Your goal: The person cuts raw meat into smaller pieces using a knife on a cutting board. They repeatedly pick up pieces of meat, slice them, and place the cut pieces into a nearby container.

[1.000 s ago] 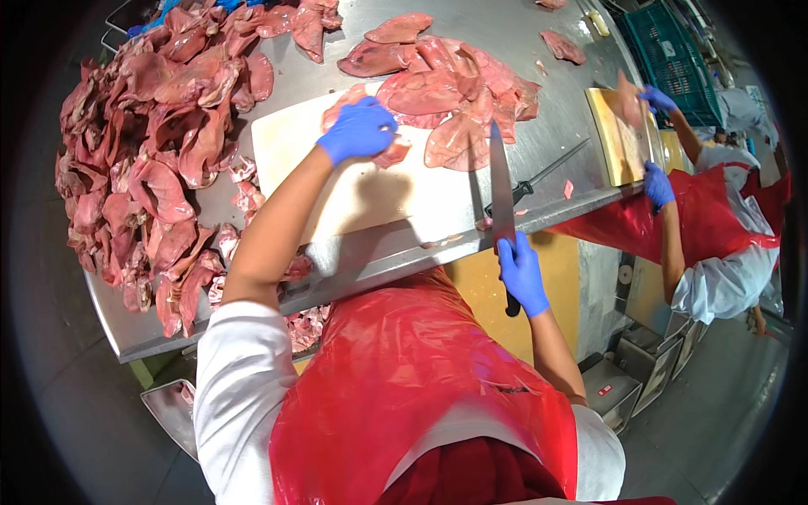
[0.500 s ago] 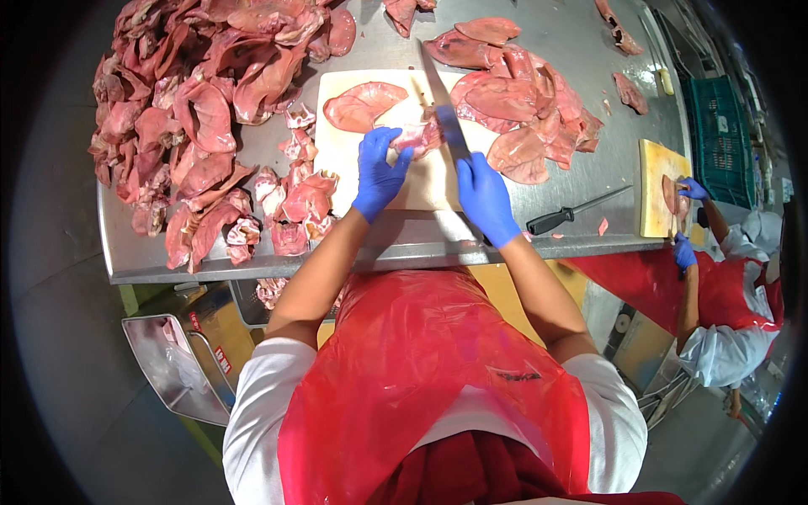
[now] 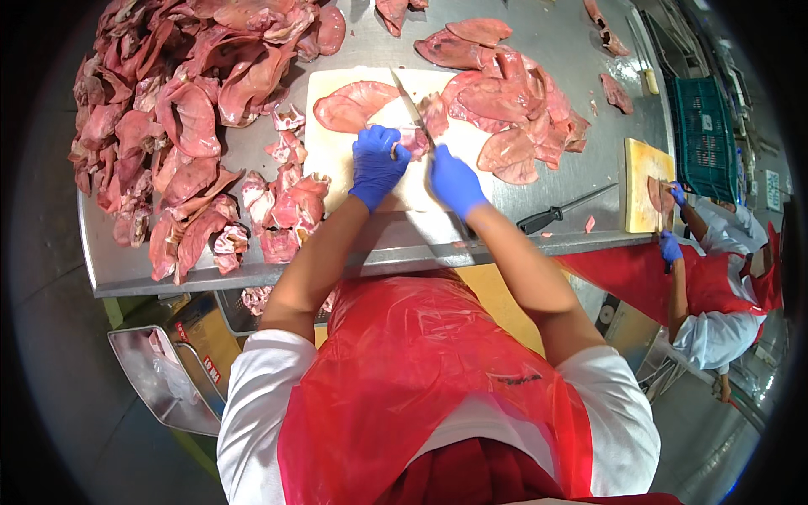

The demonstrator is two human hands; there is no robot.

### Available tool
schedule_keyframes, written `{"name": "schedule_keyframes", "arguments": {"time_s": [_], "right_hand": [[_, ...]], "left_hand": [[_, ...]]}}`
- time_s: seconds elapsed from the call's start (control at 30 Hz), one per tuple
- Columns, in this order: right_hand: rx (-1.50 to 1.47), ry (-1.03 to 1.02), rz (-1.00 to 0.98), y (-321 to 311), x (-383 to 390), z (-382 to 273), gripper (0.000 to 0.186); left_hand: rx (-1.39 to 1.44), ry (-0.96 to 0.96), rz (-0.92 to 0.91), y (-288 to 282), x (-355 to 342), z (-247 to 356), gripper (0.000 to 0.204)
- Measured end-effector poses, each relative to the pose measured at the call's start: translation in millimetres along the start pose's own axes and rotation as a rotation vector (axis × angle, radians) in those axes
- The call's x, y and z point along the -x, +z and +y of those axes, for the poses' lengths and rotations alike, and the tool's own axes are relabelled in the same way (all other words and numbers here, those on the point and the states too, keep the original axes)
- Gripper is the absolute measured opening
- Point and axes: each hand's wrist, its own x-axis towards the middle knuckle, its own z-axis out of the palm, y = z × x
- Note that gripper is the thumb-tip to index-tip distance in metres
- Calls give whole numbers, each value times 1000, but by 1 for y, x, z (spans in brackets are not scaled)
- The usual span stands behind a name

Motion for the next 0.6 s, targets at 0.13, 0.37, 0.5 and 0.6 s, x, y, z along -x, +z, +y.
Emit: {"name": "schedule_keyframes", "arguments": {"time_s": [0.13,0.37,0.5,0.6], "right_hand": [[-74,124,-153,-5,0,10,24],[-288,272,-366,-88,198,69,25],[-500,587,-249,-129,193,95,25],[-547,366,-1,-104,141,95,21]], "left_hand": [[-51,-22,110,0,-2,-9,15],[345,60,63,17,-66,44,24],[-252,362,-329,16,-34,60,26],[-393,111,-617,-40,-16,59,25]]}}
